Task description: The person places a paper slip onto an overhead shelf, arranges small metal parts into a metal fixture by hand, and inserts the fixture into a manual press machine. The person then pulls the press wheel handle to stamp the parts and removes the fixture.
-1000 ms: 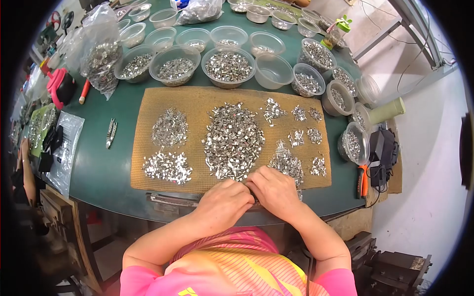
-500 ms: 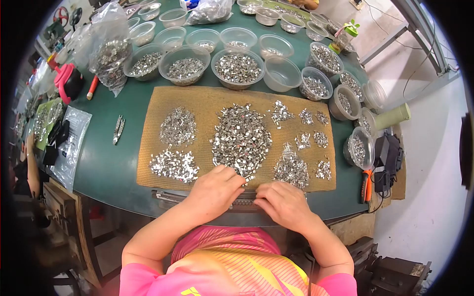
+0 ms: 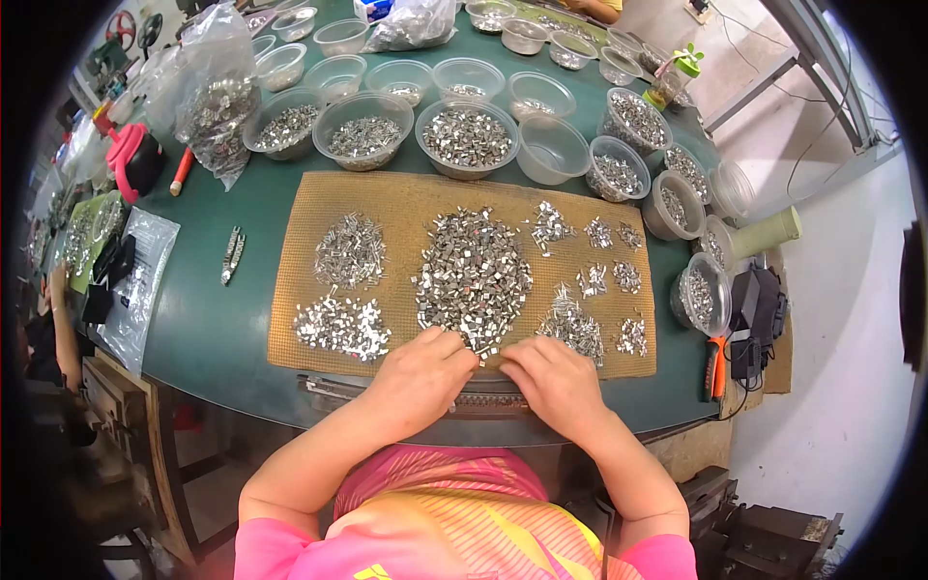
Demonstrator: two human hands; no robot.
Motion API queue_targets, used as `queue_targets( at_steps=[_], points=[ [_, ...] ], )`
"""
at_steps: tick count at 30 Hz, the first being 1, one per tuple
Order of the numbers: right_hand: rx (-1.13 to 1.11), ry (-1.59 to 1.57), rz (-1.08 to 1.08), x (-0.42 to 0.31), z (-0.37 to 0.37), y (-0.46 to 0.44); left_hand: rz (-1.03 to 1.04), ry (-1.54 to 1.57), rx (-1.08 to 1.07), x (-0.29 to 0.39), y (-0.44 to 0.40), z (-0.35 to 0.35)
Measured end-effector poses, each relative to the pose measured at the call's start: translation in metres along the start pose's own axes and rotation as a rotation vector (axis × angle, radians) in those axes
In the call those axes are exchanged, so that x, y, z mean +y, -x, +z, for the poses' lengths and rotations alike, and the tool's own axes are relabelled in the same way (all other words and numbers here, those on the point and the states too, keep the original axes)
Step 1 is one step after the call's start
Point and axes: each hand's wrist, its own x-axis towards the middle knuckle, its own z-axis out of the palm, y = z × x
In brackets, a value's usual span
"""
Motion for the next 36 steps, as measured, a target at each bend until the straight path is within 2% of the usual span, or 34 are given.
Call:
queue_targets(
  at_steps=[5,14,20,26,36],
  points=[
    [-0.043,0.145,-0.001,0.002,0.009,-0.011,-0.009,-0.019,-0.018,0.002,-0.002,0.000],
    [-0.067,0.087,-0.068,0.007,0.002,-0.011,-0.015,0.003,-0.050,0.000,-0.006,-0.001],
    [-0.112,0.180,-0.084,0.005,0.004,-0.008,-0.008,-0.033,-0.030,0.003,-0.003,0.002],
    [-0.077,-0.074,-0.175,-0.011,-0.006,0.005,-0.005,-0.057,0.004,0.002,-0.001,0.006],
    [-0.021,-0.070,-0.144,-0.014,0.002,0.007,-0.091,0.160,0.082,-0.001,0.008,0.001]
  ],
)
